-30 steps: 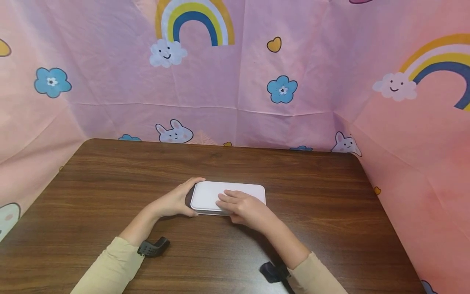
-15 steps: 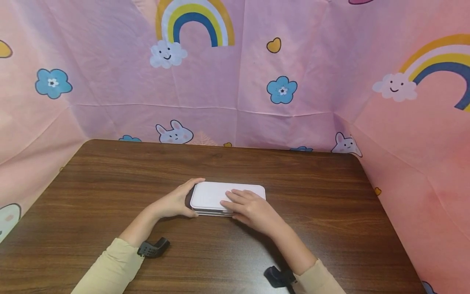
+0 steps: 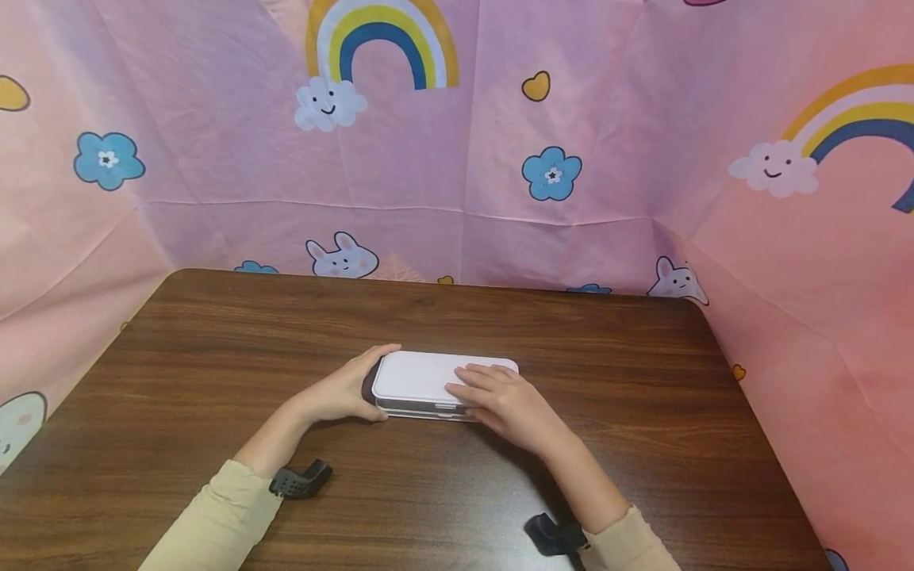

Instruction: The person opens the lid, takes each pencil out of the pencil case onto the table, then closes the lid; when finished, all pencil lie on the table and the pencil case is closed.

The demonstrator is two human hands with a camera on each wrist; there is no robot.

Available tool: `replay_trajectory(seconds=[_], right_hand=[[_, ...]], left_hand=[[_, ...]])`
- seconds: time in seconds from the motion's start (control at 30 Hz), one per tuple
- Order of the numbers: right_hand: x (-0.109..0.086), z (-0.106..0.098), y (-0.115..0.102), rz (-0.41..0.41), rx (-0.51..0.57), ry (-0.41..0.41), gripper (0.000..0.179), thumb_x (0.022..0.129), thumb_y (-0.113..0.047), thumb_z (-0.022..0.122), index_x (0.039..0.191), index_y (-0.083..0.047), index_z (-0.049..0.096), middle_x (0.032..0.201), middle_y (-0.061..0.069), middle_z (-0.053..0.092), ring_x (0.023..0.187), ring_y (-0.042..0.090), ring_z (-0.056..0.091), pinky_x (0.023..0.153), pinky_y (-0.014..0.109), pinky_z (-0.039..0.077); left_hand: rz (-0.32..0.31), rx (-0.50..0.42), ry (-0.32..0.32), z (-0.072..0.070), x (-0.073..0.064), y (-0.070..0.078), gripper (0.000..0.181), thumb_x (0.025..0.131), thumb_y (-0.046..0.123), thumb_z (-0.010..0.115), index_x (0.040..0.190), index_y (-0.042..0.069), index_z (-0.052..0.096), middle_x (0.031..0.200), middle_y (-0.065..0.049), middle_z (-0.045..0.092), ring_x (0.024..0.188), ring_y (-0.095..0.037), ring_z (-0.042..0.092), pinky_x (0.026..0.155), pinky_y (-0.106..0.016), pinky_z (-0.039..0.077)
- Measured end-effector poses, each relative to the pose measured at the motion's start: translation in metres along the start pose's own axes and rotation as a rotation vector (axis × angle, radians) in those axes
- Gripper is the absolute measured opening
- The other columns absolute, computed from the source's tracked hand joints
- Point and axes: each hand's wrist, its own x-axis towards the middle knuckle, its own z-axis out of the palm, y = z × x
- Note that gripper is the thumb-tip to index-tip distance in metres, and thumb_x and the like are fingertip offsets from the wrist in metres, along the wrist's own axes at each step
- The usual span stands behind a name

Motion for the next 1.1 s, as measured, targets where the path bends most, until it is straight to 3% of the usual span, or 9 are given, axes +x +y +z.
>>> replay_trajectory(seconds=[0.4,0.8,1.1], right_hand=[[0.006,-0.006,0.007,-0.027,0.080,0.055,0.045,0.085,-0.012,0.071,0.129,-0.015,0.063,0.130,0.006,0.059,0.120,0.025,0.053,0.095,0.049,0.039],[0.015,-0.018,0.016,0.073,0.296,0.002,0.038,0.091,-0.013,0.066,0.128,-0.018,0.064,0.128,0.001,0.060,0.120,0.020,0.053,0.093,0.051,0.039],[0.025,-0.025,0.026,0.117,0.480,-0.032,0.034,0.090,-0.003,0.065,0.123,-0.007,0.066,0.123,0.006,0.063,0.115,0.023,0.057,0.094,0.039,0.044]], left_hand=[[-0.002,0.000,0.003,0.001,0.000,-0.001,0.111,0.061,0.013,0.090,0.151,0.019,0.025,0.148,-0.008,0.033,0.133,-0.035,0.026,0.103,-0.061,0.020],[0.001,-0.001,-0.003,0.000,-0.001,0.000,0.115,0.061,0.016,0.091,0.152,0.020,0.021,0.148,-0.008,0.032,0.133,-0.036,0.026,0.102,-0.060,0.022],[-0.028,-0.011,0.003,0.001,-0.001,0.000,0.117,0.062,0.016,0.090,0.154,0.022,0.018,0.152,-0.008,0.027,0.136,-0.039,0.022,0.102,-0.062,0.023]])
